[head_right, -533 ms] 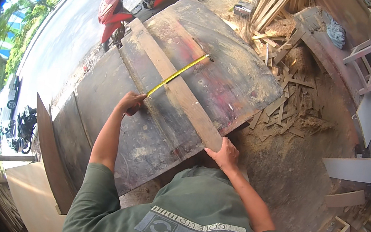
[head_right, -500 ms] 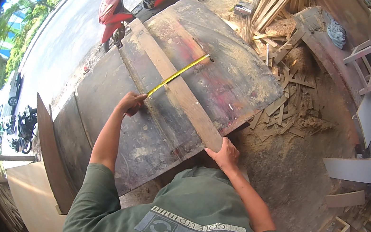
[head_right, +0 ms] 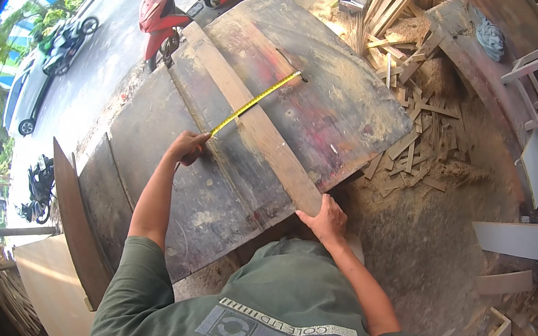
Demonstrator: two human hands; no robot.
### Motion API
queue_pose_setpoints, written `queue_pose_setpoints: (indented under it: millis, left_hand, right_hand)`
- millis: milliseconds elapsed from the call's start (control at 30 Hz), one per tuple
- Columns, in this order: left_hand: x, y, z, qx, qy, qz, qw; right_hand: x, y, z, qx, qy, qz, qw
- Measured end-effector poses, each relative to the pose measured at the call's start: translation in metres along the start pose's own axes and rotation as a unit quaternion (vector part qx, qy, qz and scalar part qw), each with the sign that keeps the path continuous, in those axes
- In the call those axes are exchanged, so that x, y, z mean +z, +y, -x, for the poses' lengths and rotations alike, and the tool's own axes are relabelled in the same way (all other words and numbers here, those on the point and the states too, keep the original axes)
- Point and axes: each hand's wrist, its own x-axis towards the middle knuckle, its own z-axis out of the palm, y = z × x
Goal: The person measures a metal frame and a wooden plank with a tape measure, then positions a white board on a table saw and cuts it into two pieces.
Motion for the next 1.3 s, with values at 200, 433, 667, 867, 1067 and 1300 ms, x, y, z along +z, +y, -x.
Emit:
queue_pose_setpoints:
  millis: [200,433,667,867,1067,1300]
  left_hand:
    - [0.004,0.004,0.004,0.009,0.019,-0.009,1.000]
    - [0.000,0.013,0.009,-0.012,0.008,0.007,1.000]
    - [0.004,0.011,-0.001,0.027,0.016,-0.034,0.999]
    - [0.013,0.030,-0.003,0.034,-0.001,-0.006,0.999]
    - [0.017,0.053,-0.010,0.028,-0.014,-0.007,0.999]
    - [-0.025,0.026,-0.047,0.071,0.009,-0.010,0.997]
  right_hand:
    - [-0.001,0.000,-0.001,0.003,0.000,0.009,1.000]
    - [0.000,0.002,-0.001,-0.014,0.003,0.004,1.000]
    - [0.001,0.003,-0.001,-0.016,-0.004,0.005,1.000]
    - [0.000,0.001,-0.002,-0.022,-0.001,0.024,0.999]
    - [0.004,0.004,-0.004,-0.030,0.007,0.017,0.999]
    - [0.002,0.000,-0.005,-0.025,-0.004,0.026,0.999]
